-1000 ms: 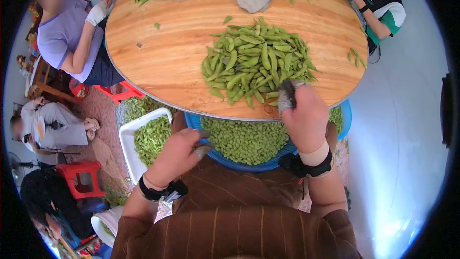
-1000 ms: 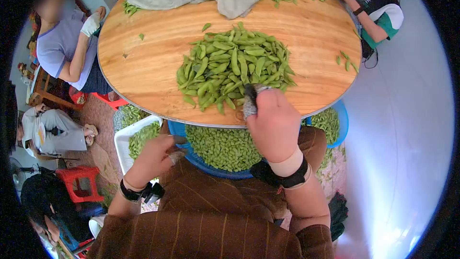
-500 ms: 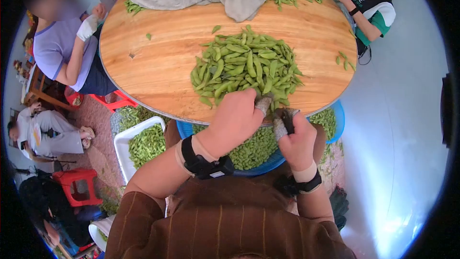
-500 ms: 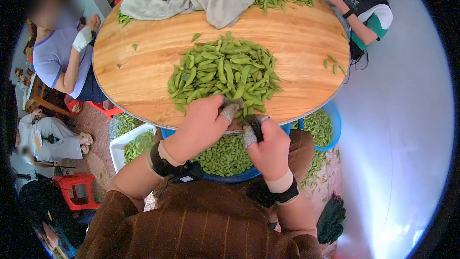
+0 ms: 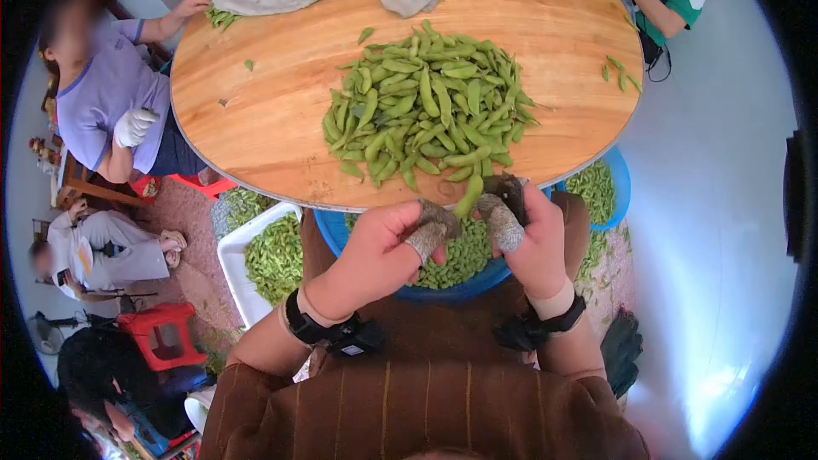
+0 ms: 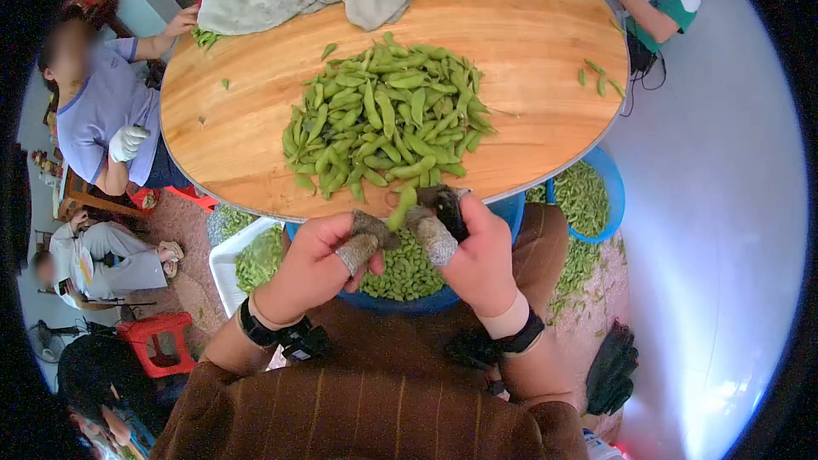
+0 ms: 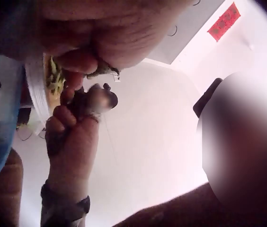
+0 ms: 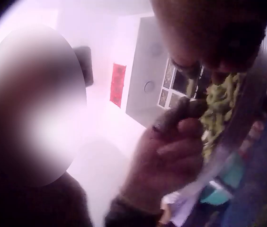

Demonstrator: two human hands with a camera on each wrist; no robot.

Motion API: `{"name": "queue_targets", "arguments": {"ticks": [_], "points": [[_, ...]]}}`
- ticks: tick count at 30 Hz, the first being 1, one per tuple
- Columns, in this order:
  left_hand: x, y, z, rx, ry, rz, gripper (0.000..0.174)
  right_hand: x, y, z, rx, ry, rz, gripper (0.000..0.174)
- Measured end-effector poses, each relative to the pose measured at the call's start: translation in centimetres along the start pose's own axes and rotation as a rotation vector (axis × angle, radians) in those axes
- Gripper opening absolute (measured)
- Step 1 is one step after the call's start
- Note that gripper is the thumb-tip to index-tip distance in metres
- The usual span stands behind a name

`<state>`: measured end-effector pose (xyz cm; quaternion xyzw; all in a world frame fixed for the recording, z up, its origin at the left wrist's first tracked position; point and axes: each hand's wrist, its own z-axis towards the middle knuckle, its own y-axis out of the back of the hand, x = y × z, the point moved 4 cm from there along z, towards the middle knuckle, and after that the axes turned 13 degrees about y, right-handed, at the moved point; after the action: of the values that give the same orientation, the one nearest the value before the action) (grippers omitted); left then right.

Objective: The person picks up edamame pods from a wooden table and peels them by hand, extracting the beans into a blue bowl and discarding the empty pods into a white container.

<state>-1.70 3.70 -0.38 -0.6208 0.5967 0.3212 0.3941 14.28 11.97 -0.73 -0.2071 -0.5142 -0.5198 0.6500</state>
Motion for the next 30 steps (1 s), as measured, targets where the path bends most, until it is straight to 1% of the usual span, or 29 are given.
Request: {"name": "queue_targets", "arguments": {"ticks": [2, 3, 4, 5, 9, 11, 12, 14, 16, 18, 19, 21, 22, 23, 24, 26, 28, 30], "points": [[0.4, -0.3, -0.2, 0.037, 0.028, -0.014, 0.015, 0.2, -0.4, -0.3, 0.127, -0.36, 0.327, 0.015], [0.6, -0.5, -0.3, 0.071, 0.045, -0.028, 0.015, 0.0, -0.5, -0.6, 0.124, -0.365, 0.33, 0.015], [0.8, -0.6, -0.3, 0.073, 0.049, -0.027, 0.015, -0.3, -0.7, -0.7, 0.138, -0.319, 0.331, 0.015], [0.8, -0.8, -0.2, 0.046, 0.006, 0.018, 0.016, -0.4, -0.9, -0.9, 0.153, -0.273, 0.33, 0.015], [1.8, -0.5, 0.3, -0.009, -0.099, 0.097, 0.019, -0.2, -1.6, -1.9, 0.176, -0.269, 0.34, 0.018], [2.4, -0.2, 0.6, -0.015, -0.067, 0.046, 0.019, 0.6, -1.4, -2.0, 0.198, -0.19, 0.262, 0.022], [2.7, 0.0, 0.6, -0.021, -0.037, -0.006, 0.02, 0.6, -1.3, -2.2, 0.196, -0.192, 0.262, 0.022], [2.8, 0.0, 0.6, -0.019, -0.028, 0.009, 0.02, 0.6, -1.4, -2.8, 0.309, -0.19, 0.2, 0.026], [3.0, 0.0, 0.6, -0.02, -0.02, 0.022, 0.019, 0.2, -1.5, -3.2, 0.321, -0.201, 0.214, 0.027], [2.9, 0.1, 0.6, -0.053, -0.118, 0.145, 0.019, 0.1, -1.6, -3.3, 0.336, -0.212, 0.23, 0.028], [3.2, 0.2, 0.7, -0.053, -0.116, 0.144, 0.019, 0.1, -1.7, -3.2, 0.326, -0.208, 0.268, 0.028], [3.6, 0.7, 0.8, -0.094, -0.171, 0.309, 0.02, 0.3, -1.7, -3.1, 0.315, -0.205, 0.306, 0.028], [3.8, 0.7, 0.9, -0.093, -0.17, 0.309, 0.02, 0.2, -1.7, -3.3, 0.336, -0.3, 0.353, 0.028], [3.7, 0.7, 0.8, -0.114, -0.228, 0.337, 0.021, 0.0, -1.8, -3.5, 0.355, -0.396, 0.401, 0.027], [3.5, 0.7, 0.8, -0.135, -0.286, 0.365, 0.021, -0.1, -1.8, -3.6, 0.355, -0.397, 0.401, 0.027], [3.6, 0.8, 0.8, -0.164, -0.318, 0.4, 0.022, -0.3, -2.1, -3.7, 0.329, -0.416, 0.5, 0.024], [3.3, 0.9, 0.5, -0.201, -0.344, 0.434, 0.023, -0.6, -2.2, -3.9, 0.353, -0.417, 0.505, 0.024], [2.6, 0.8, -0.1, -0.315, -0.347, 0.733, 0.021, -0.6, -2.4, -3.9, 0.38, -0.413, 0.515, 0.023]]}}
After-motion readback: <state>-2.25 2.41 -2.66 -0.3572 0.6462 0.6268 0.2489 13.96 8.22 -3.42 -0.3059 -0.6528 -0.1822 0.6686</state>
